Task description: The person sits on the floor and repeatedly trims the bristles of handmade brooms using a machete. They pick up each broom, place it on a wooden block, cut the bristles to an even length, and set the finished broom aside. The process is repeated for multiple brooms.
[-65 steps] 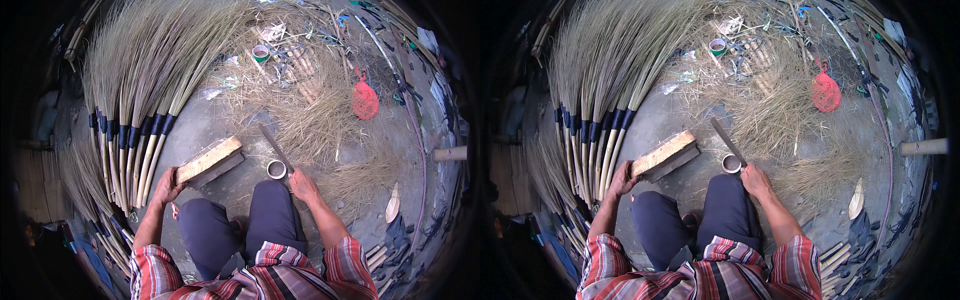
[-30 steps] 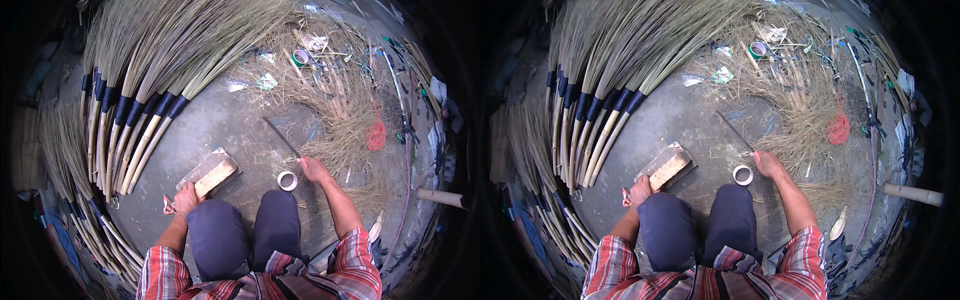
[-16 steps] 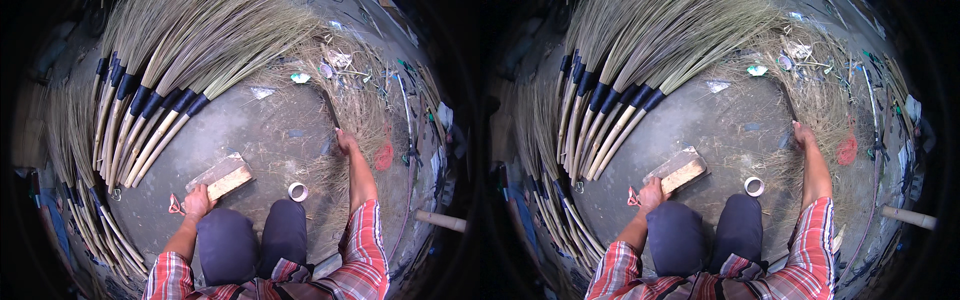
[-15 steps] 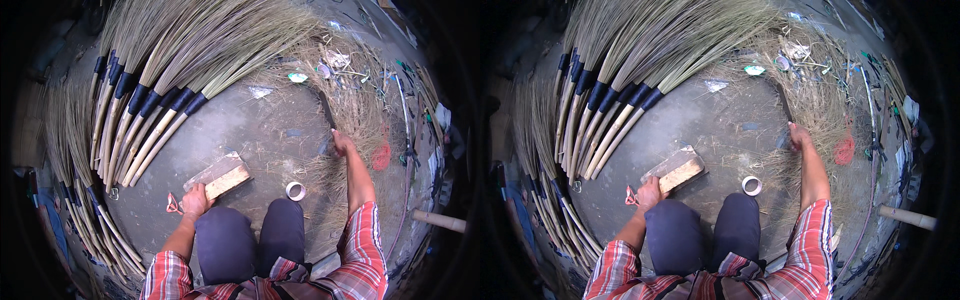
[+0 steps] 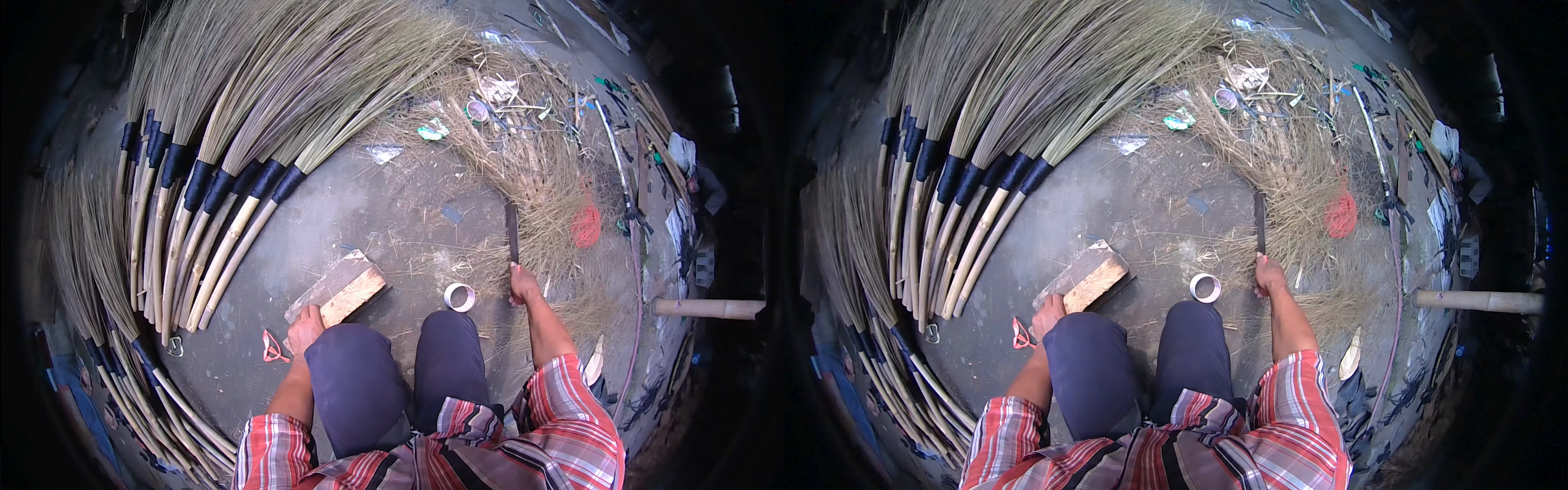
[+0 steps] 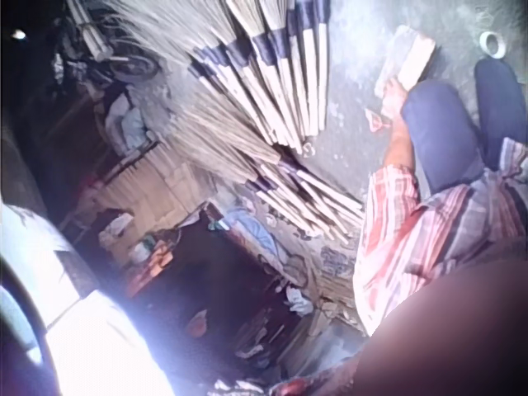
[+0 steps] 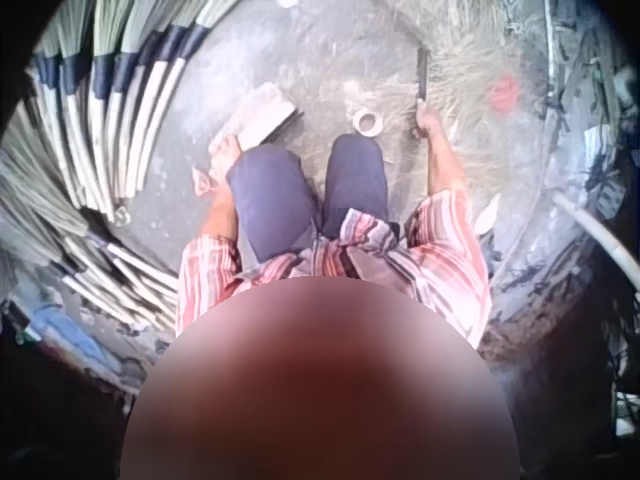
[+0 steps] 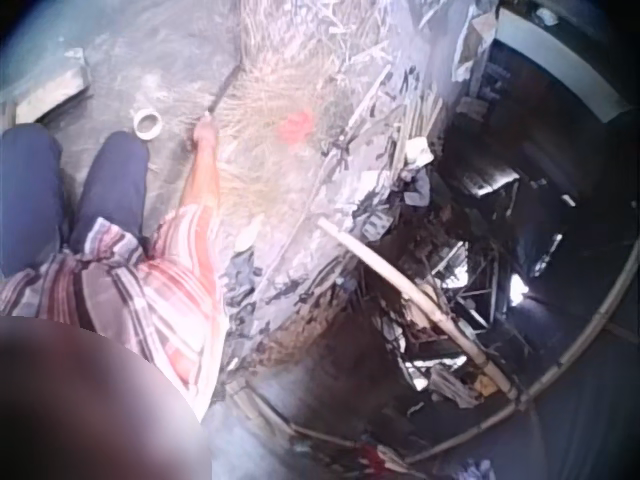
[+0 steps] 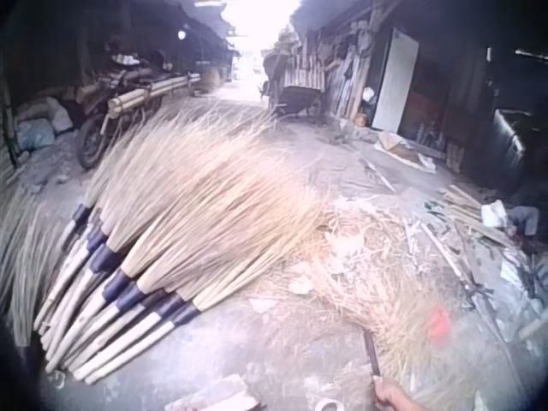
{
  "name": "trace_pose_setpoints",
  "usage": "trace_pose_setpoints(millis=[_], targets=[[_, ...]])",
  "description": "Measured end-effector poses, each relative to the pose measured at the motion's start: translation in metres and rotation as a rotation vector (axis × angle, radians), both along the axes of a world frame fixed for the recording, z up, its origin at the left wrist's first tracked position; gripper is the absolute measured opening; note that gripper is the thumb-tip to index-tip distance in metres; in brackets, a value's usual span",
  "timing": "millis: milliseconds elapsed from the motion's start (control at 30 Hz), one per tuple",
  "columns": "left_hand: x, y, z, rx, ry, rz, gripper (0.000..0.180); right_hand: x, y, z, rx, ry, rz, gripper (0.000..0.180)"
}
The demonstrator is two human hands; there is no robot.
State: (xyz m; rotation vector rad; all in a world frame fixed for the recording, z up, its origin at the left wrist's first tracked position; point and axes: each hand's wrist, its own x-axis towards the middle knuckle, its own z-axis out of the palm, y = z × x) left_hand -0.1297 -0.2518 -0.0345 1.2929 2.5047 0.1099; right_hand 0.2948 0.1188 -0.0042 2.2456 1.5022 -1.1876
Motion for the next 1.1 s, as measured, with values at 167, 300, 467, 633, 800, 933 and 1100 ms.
trace_pose_setpoints(millis=[167, 300, 467, 633, 800, 933, 1100], targets=[[0.000, -0.003, -0.002, 0.011, -0.025, 0.001, 0.042, 0.034, -0.051, -0.003, -0.162, -0.002, 0.022, 0.068], [-0.002, -0.006, -0.007, 0.028, -0.046, 0.021, 0.040, 0.049, -0.089, -0.006, -0.306, 0.295, -0.435, 0.060], [-0.004, -0.007, -0.011, -0.057, -0.094, 0.022, 0.033, 0.088, -0.146, 0.042, -0.208, 0.036, -0.237, 0.049], [-0.007, -0.004, -0.002, -0.055, -0.106, 0.015, 0.043, 0.103, -0.143, 0.064, 0.139, -0.264, 0.101, 0.053], [-0.007, 0.001, 0.013, -0.094, -0.144, -0.039, 0.069, 0.066, -0.090, 0.115, 0.337, -0.064, 0.016, 0.046], [-0.006, 0.005, 0.021, -0.117, -0.139, -0.070, 0.068, 0.024, -0.063, 0.174, 0.562, -0.286, 0.466, 0.044], [-0.011, 0.012, 0.033, -0.176, -0.190, -0.074, 0.069, -0.006, -0.068, 0.198, 0.487, -0.081, 0.406, 0.044]])
